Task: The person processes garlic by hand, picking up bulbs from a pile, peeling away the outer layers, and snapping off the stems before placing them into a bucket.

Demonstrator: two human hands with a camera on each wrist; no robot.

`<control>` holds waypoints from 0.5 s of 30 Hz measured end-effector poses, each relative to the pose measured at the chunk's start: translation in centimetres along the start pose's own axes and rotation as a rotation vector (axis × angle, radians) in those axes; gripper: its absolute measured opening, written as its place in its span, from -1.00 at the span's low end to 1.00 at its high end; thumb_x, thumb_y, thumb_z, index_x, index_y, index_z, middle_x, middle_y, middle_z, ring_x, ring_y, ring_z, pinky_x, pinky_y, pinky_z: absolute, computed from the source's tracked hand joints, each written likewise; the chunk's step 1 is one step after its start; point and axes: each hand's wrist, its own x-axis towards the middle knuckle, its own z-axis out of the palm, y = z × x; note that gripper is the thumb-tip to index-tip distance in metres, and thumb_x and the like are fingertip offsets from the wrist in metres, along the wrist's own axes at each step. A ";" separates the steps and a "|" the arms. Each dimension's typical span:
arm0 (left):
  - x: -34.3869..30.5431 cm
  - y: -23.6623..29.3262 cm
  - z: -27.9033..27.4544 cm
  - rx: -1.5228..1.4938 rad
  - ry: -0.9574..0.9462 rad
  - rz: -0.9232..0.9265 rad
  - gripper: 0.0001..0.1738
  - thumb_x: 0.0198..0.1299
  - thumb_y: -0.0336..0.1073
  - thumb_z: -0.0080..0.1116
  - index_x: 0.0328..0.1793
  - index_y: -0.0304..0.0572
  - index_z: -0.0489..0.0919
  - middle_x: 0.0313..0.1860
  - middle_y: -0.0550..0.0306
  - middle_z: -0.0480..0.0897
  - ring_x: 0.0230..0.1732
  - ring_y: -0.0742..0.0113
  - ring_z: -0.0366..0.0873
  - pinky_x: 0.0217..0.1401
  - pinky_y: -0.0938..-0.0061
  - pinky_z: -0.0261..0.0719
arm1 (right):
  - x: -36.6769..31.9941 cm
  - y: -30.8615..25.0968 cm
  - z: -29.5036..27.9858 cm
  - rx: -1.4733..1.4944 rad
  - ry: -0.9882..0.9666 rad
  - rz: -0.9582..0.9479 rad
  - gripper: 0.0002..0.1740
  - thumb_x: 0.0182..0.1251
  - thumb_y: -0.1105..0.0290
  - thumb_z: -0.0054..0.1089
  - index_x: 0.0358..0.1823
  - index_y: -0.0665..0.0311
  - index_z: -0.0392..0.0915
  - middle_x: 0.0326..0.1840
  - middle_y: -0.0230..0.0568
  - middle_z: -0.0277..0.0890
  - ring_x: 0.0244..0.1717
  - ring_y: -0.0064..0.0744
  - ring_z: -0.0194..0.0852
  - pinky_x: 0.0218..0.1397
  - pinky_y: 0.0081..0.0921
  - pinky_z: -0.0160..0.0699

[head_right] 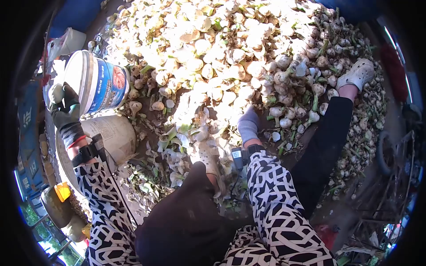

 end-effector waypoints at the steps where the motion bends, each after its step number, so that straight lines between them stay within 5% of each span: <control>1: -0.1 0.6 -0.2 0.001 0.009 0.007 -0.50 0.21 -0.23 0.09 0.18 -0.48 0.46 0.12 -0.30 0.55 0.12 -0.22 0.54 0.12 0.03 0.63 | -0.9 0.4 -0.9 0.057 0.045 -0.095 -0.52 0.20 0.36 0.10 0.18 0.15 0.32 -0.05 0.12 0.60 0.03 0.02 0.61 0.02 -0.19 0.57; 5: -2.2 7.3 -1.6 0.330 -0.279 -0.037 -0.52 0.34 -0.17 0.03 0.23 -0.41 0.43 0.11 -0.24 0.56 0.14 -0.12 0.56 0.13 0.07 0.63 | 2.1 3.1 0.9 0.254 -0.087 -0.162 -0.53 0.19 0.23 0.17 0.15 0.18 0.47 -0.12 0.16 0.61 -0.13 0.06 0.64 -0.04 -0.19 0.57; 6: -4.8 8.1 -1.4 0.572 -0.142 0.217 -0.57 0.38 -0.20 -0.01 0.21 -0.38 0.45 0.13 -0.18 0.56 0.12 -0.02 0.58 0.17 0.17 0.61 | 2.4 3.8 1.4 0.261 -0.087 -0.153 -0.53 0.19 0.23 0.17 0.15 0.18 0.47 -0.12 0.16 0.61 -0.13 0.06 0.64 -0.04 -0.19 0.57; 8: -11.2 8.7 -0.8 1.170 0.046 0.625 -0.57 0.38 -0.23 0.02 0.22 -0.43 0.44 0.12 -0.08 0.57 0.09 0.15 0.58 0.23 0.31 0.55 | 1.7 5.8 2.3 0.360 0.093 -0.572 -0.50 0.19 0.21 0.17 0.19 0.16 0.47 -0.16 0.15 0.62 -0.17 0.10 0.63 -0.08 -0.17 0.58; 9: -9.1 14.6 -7.5 1.270 0.006 0.586 -0.58 0.37 -0.26 0.06 0.23 -0.41 0.46 0.12 -0.09 0.56 0.12 0.20 0.56 0.24 0.35 0.53 | -2.9 4.1 -2.4 0.151 0.142 -0.600 -0.53 0.19 0.22 0.17 0.14 0.16 0.51 -0.21 0.10 0.63 -0.21 0.07 0.63 -0.11 -0.19 0.59; 12: -16.7 10.3 -2.1 2.319 -0.157 1.277 -0.50 0.26 -0.34 0.19 0.32 -0.27 0.42 0.24 -0.03 0.53 0.18 0.14 0.52 0.28 0.21 0.43 | -8.5 1.8 -6.4 0.296 0.080 -0.767 -0.56 0.18 0.30 0.16 0.13 0.14 0.53 -0.22 0.07 0.64 -0.24 0.02 0.64 -0.15 -0.22 0.60; 13: -19.2 7.1 -1.8 2.106 -0.153 1.038 -0.39 0.18 -0.27 0.28 0.36 -0.23 0.39 0.30 -0.02 0.49 0.26 0.09 0.45 0.33 0.17 0.35 | -9.5 1.1 -6.7 0.271 0.147 -0.877 -0.59 0.18 0.38 0.16 0.10 0.17 0.54 -0.24 0.04 0.64 -0.26 -0.01 0.65 -0.18 -0.24 0.61; 14: -21.8 2.6 -0.2 1.711 -0.296 0.605 -0.30 0.15 -0.22 0.32 0.41 -0.18 0.33 0.37 -0.04 0.41 0.34 0.08 0.37 0.36 0.17 0.32 | -10.7 0.4 -7.1 0.359 0.268 -1.048 -0.61 0.15 0.42 0.17 0.06 0.21 0.56 -0.26 0.01 0.64 -0.28 -0.03 0.65 -0.21 -0.24 0.62; 15: -23.7 -1.2 0.5 1.589 -0.500 0.385 -0.16 0.11 -0.18 0.37 0.49 -0.12 0.23 0.40 -0.03 0.36 0.35 0.11 0.35 0.34 0.16 0.34 | -12.1 -0.7 -8.0 0.357 0.310 -1.154 -0.61 0.13 0.42 0.18 0.04 0.22 0.56 -0.28 0.00 0.64 -0.30 -0.04 0.65 -0.21 -0.24 0.62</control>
